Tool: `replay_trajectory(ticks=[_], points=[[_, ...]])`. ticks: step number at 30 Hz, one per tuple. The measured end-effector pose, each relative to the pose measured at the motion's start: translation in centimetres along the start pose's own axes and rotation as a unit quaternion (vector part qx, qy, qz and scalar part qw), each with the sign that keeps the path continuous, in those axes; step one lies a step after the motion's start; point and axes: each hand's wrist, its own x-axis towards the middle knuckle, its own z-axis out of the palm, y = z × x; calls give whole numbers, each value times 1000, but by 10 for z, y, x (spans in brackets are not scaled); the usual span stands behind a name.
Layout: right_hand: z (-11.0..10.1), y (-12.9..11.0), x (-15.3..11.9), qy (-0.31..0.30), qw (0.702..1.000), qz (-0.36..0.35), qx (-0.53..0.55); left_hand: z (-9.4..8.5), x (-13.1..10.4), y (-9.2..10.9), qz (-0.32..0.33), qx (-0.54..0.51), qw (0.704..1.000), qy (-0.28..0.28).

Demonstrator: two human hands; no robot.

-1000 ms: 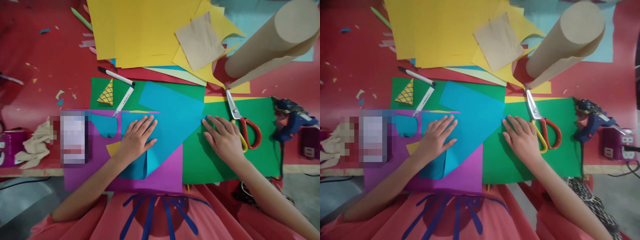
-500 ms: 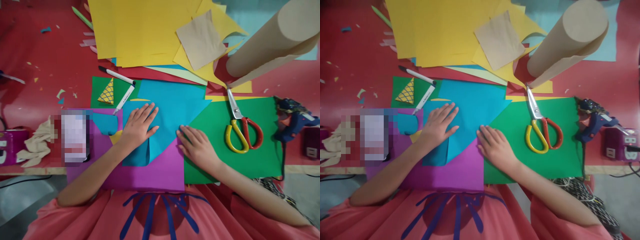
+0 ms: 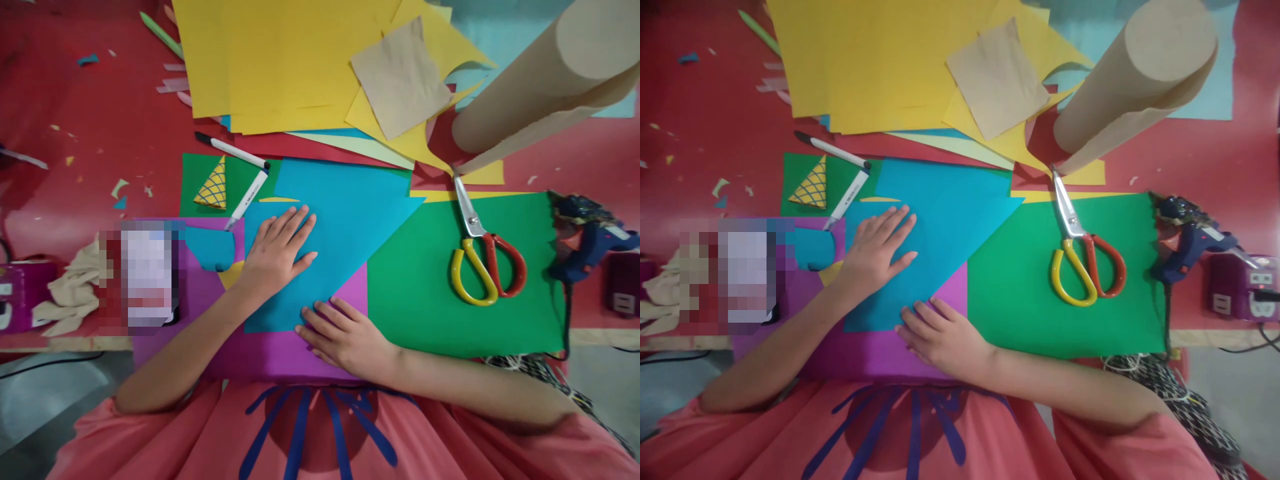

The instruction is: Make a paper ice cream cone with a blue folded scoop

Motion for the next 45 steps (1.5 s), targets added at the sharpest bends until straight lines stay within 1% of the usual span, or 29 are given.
replay_trajectory(ticks=[3,7,11,16,20,22,24,25,26,27,28,29,30,31,32,33,34,35,36,37,38,41,42,44,45], points=[[-1,1,3,1,1000,-12,3,0,0,0,2,5,1000,-1],[-3,4,3,-22,999,-24,21,0,0,0,2,-3,1000,0],[-2,6,6,6,1000,-12,13,0,1,-1,-5,-25,1000,3],[1,15,20,45,999,0,-3,-3,2,-4,-24,-102,994,13],[0,23,34,47,997,-43,-32,-7,2,-4,-38,-171,984,31],[-1,25,38,56,995,-75,-38,-10,2,-6,-47,-216,975,33],[-3,28,42,69,993,-93,-27,-17,1,-12,-75,-277,958,24],[-6,30,43,78,993,-89,-5,-21,0,-17,-94,-312,945,14],[-10,33,44,86,993,-68,33,-26,-2,-23,-111,-353,929,4],[-15,38,46,96,991,-27,86,-32,-4,-29,-125,-398,909,-7],[-22,44,47,106,982,29,156,-39,-5,-35,-137,-453,881,-8],[-31,50,49,118,959,108,235,-46,-7,-40,-144,-512,847,-2],[-40,58,51,137,921,193,310,-54,-8,-43,-153,-564,811,18],[-50,67,53,161,869,266,386,-60,-8,-45,-162,-593,788,40],[-60,75,55,190,810,317,456,-66,-7,-44,-158,-608,775,65],[-71,83,57,212,758,349,508,-70,-6,-42,-150,-614,767,112],[-80,91,59,222,720,368,545,-72,-3,-38,-140,-606,763,174],[-88,98,60,224,697,378,568,-72,0,-34,-132,-597,758,225],[-95,104,62,219,685,383,580,-70,3,-30,-127,-588,752,270],[-100,109,63,213,682,387,583,-67,7,-27,-127,-583,750,287],[-102,114,63,209,685,388,580,-63,10,-25,-129,-589,746,283],[-101,127,63,231,695,388,560,-53,17,-19,-151,-632,730,212],[-99,130,63,243,693,386,558,-52,19,-17,-158,-641,724,201],[-96,134,62,265,682,379,567,-56,20,-12,-170,-648,713,205],[-97,134,61,274,670,379,576,-61,21,-8,-172,-656,705,207]])
